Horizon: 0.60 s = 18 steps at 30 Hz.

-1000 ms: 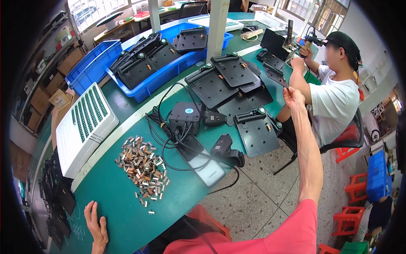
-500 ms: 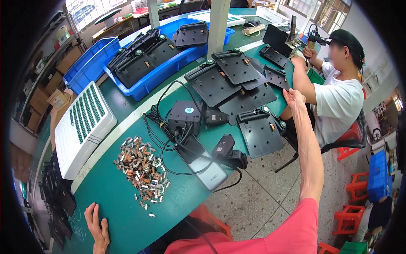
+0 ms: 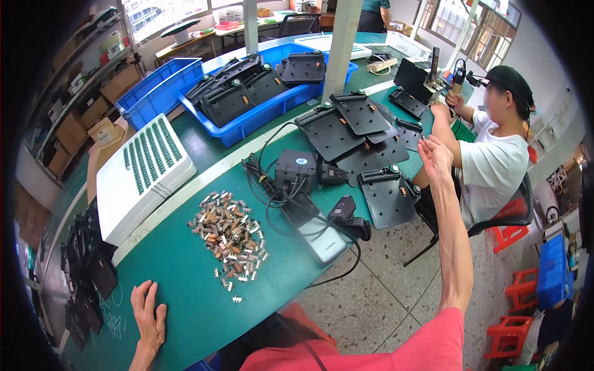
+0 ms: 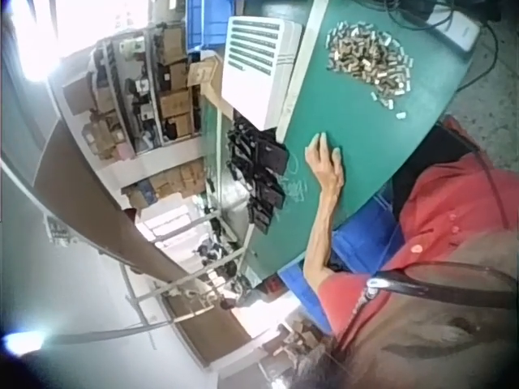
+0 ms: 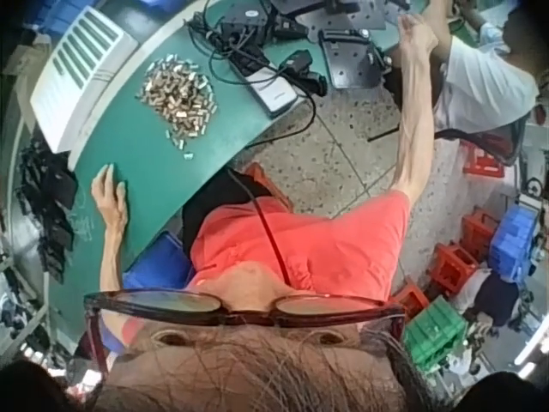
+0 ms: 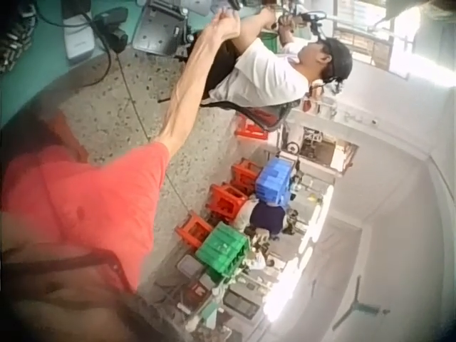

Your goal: The person assembles small plastic plates and metal clips into a housing component by hand on a workbench.

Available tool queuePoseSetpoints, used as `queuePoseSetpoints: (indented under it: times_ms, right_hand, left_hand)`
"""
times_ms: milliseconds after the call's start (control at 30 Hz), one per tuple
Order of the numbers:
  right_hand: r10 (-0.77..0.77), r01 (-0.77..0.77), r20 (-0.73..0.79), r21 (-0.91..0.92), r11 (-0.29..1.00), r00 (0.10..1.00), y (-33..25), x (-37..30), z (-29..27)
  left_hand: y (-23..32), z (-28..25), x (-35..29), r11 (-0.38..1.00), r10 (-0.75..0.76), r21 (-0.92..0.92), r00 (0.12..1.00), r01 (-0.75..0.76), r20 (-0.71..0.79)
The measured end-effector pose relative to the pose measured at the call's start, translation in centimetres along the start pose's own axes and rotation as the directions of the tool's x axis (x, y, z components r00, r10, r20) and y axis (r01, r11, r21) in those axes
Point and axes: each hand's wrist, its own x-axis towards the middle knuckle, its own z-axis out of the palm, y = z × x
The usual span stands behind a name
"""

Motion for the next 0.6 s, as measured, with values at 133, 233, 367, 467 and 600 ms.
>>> queuePoseSetpoints:
  times_ms: [133,233,367,467,600]
  right_hand:
    - [-0.005,0.007,0.364,-0.003,1.0,0.931,-2.5,-9.2,5.0]
    - [0.045,0.04,0.607,-0.125,0.991,0.793,-3.2,-20.4,9.2]
    - [0.365,0.103,0.876,-0.414,0.904,0.315,-1.1,-33.3,12.2]
    - [0.471,0.189,0.88,-0.453,0.871,-0.061,3.2,-39.5,14.7]
    - [0.511,0.145,0.83,-0.491,0.859,-0.222,8.8,-44.5,19.3]
  left_hand:
    - [0.2,-0.3,0.1,0.998,0.055,0.02,0.997,-0.054,-0.059]
    - [0.8,-0.2,0.9,0.994,0.101,0.04,0.988,-0.097,-0.114]
    - [0.1,0.2,0.7,0.992,0.13,0.023,0.978,-0.127,-0.164]
    - [-0.1,0.2,0.3,0.995,0.1,0.04,0.978,-0.094,-0.181]
    - [-0.5,1.0,0.1,0.992,0.122,0.02,0.959,-0.121,-0.255]
